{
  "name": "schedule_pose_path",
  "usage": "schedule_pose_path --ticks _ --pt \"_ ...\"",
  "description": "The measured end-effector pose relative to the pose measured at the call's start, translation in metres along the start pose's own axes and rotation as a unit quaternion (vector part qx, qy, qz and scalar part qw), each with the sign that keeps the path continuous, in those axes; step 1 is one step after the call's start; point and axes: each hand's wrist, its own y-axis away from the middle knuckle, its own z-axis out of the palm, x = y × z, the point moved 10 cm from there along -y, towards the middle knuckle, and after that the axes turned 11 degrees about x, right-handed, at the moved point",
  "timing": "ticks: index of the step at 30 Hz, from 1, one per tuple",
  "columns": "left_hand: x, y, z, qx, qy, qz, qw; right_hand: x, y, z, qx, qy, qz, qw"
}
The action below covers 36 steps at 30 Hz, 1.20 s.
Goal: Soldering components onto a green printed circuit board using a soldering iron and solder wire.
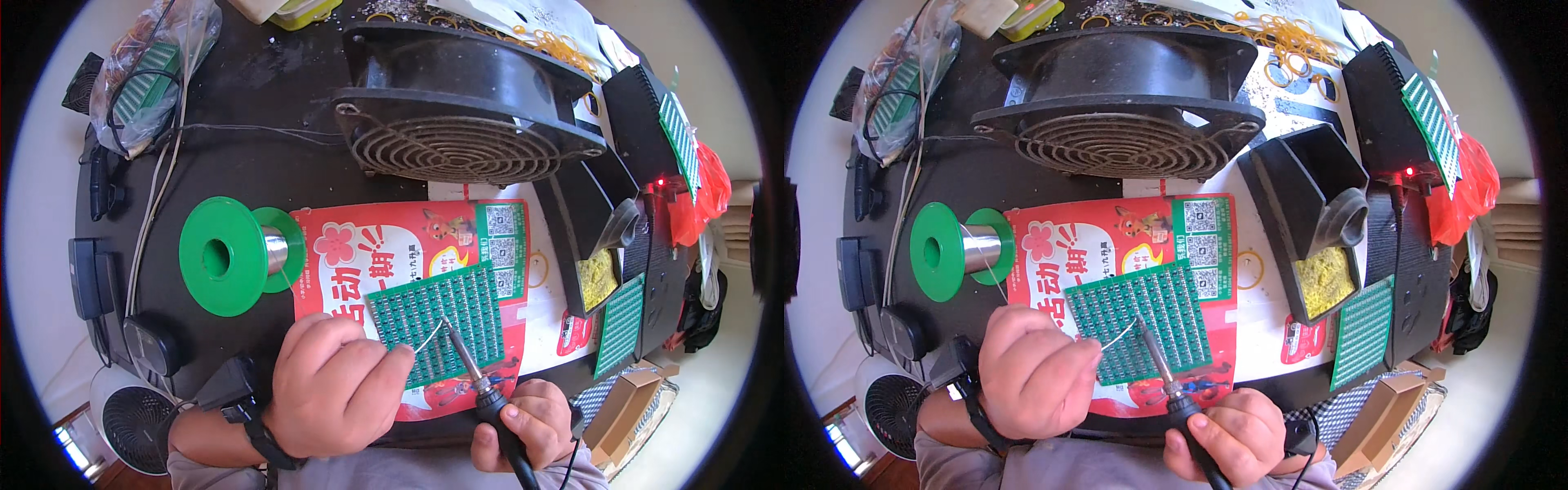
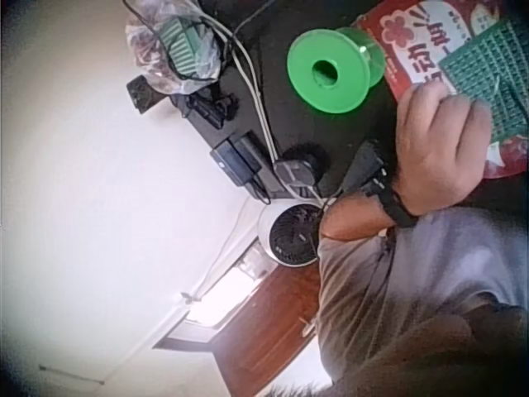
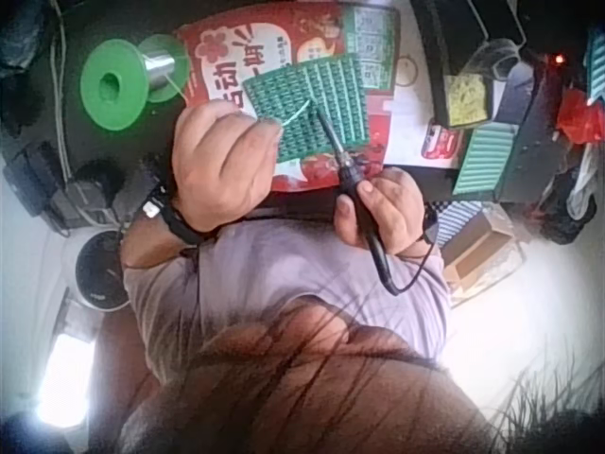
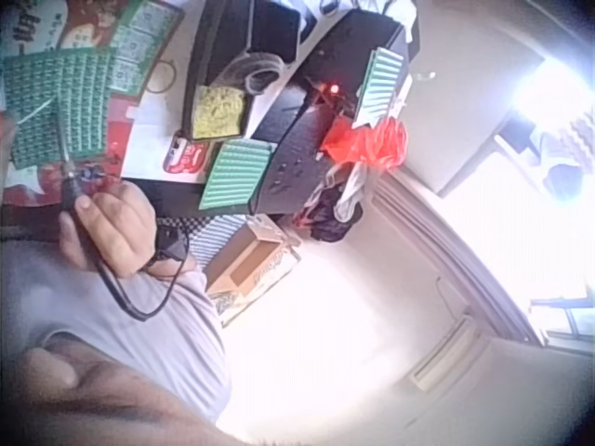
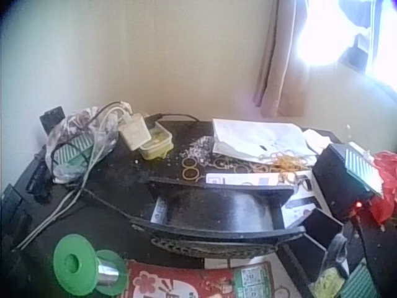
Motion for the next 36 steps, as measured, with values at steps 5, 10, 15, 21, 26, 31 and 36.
schedule_pose_path --ticks 5,10,15,21,26,31,36 --pt "0.0 0.001 0.003 -0.006 -0.002 -0.002 1.0 -0.002 -0.002 0.002 0.001 0.017 -0.016 1.0" --pt "-0.001 -0.002 0.005 -0.003 -0.026 0.005 1.0 -0.002 -0.002 0.003 0.007 0.02 -0.018 1.0" --pt "0.005 -0.002 0.0 -0.028 -0.028 0.051 0.998 -0.003 -0.001 0.0 0.027 -0.005 -0.028 0.999" --pt "0.007 0.007 0.006 -0.035 0.003 0.029 0.999 -0.003 0.002 -0.003 0.037 0.013 -0.014 0.999" --pt "0.007 0.007 0.004 -0.018 0.005 0.02 1.0 -0.004 0.002 -0.004 0.037 -0.003 -0.023 0.999" --pt "0.005 0.006 0.007 -0.029 0.003 0.017 0.999 -0.004 0.001 -0.003 0.037 0.006 -0.018 0.999" --pt "0.005 0.01 0.009 -0.007 -0.022 0.024 0.999 -0.004 0.002 -0.004 0.042 0.003 -0.026 0.999"
